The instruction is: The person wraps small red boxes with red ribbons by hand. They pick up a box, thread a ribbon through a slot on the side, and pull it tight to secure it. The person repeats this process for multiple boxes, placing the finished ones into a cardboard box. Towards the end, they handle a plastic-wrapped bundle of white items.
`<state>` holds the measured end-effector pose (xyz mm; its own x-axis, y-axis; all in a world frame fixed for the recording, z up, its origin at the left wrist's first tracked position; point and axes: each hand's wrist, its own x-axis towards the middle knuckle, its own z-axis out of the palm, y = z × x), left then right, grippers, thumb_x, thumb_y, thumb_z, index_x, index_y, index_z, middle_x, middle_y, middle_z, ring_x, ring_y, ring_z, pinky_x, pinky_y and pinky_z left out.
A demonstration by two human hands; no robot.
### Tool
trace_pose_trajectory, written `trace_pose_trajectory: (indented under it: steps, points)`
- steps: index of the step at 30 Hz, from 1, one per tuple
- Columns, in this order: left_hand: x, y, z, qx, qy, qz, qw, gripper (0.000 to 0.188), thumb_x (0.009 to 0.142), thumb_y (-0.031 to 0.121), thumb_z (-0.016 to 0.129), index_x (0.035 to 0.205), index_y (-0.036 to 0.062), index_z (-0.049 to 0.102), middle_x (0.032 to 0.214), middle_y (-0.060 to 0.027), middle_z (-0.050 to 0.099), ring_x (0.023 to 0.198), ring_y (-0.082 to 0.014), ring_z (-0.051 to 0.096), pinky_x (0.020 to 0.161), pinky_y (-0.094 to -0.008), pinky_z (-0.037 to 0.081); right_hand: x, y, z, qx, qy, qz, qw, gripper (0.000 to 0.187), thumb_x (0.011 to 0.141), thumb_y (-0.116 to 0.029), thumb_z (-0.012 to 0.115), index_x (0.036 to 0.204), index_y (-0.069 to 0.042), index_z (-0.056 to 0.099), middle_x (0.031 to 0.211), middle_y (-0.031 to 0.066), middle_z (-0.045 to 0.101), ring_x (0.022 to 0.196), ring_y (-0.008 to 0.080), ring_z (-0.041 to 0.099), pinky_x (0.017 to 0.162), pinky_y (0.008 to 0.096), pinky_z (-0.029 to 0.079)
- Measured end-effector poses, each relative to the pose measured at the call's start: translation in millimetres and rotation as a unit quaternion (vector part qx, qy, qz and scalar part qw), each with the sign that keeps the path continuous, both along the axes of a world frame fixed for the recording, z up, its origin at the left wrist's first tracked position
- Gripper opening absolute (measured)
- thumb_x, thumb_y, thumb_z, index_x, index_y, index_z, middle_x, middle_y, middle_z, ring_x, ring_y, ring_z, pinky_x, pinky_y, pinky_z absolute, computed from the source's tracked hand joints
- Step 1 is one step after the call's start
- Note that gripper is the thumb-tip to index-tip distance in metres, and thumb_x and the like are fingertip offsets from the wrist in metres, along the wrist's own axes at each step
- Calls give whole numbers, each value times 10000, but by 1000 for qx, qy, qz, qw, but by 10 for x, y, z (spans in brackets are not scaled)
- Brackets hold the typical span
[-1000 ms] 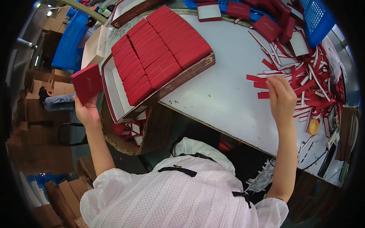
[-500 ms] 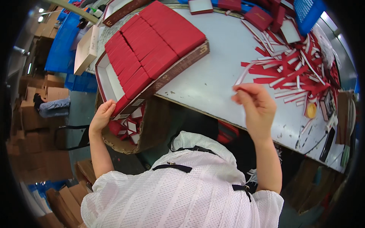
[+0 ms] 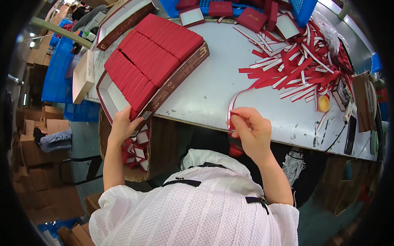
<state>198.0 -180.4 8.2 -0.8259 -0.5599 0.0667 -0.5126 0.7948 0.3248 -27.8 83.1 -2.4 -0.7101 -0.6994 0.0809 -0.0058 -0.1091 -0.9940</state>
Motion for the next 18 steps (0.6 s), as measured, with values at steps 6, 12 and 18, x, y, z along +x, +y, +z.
trace_pose_trajectory:
  steps: [6, 12, 18]
  points:
    - [-364, -143, 73, -43, -66, -8, 997, 327, 669, 232, 651, 763, -11, 454, 729, -203, 531, 695, -381, 507, 584, -427, 396, 30, 149, 144, 20, -11, -18, 1000, 99, 798, 10, 496, 883, 15, 548, 663, 44, 574, 485, 49, 499, 430, 160, 386]
    - [-883, 430, 422, -180, 152, -145, 961, 302, 653, 193, 684, 819, 3, 517, 769, -129, 544, 689, -305, 526, 605, -381, 440, 153, 107, 270, -43, -6, -131, 990, 95, 800, 12, 486, 866, 13, 555, 692, 64, 582, 501, 70, 507, 457, 185, 417]
    - [-1438, 1507, 307, 210, 351, -309, 859, 84, 722, 34, 582, 754, 2, 511, 603, -75, 502, 484, -165, 478, 429, -248, 377, 24, 84, 280, 10, 612, -185, 769, 272, 598, -67, 599, 865, -11, 596, 727, 46, 565, 479, 110, 470, 413, 221, 330]
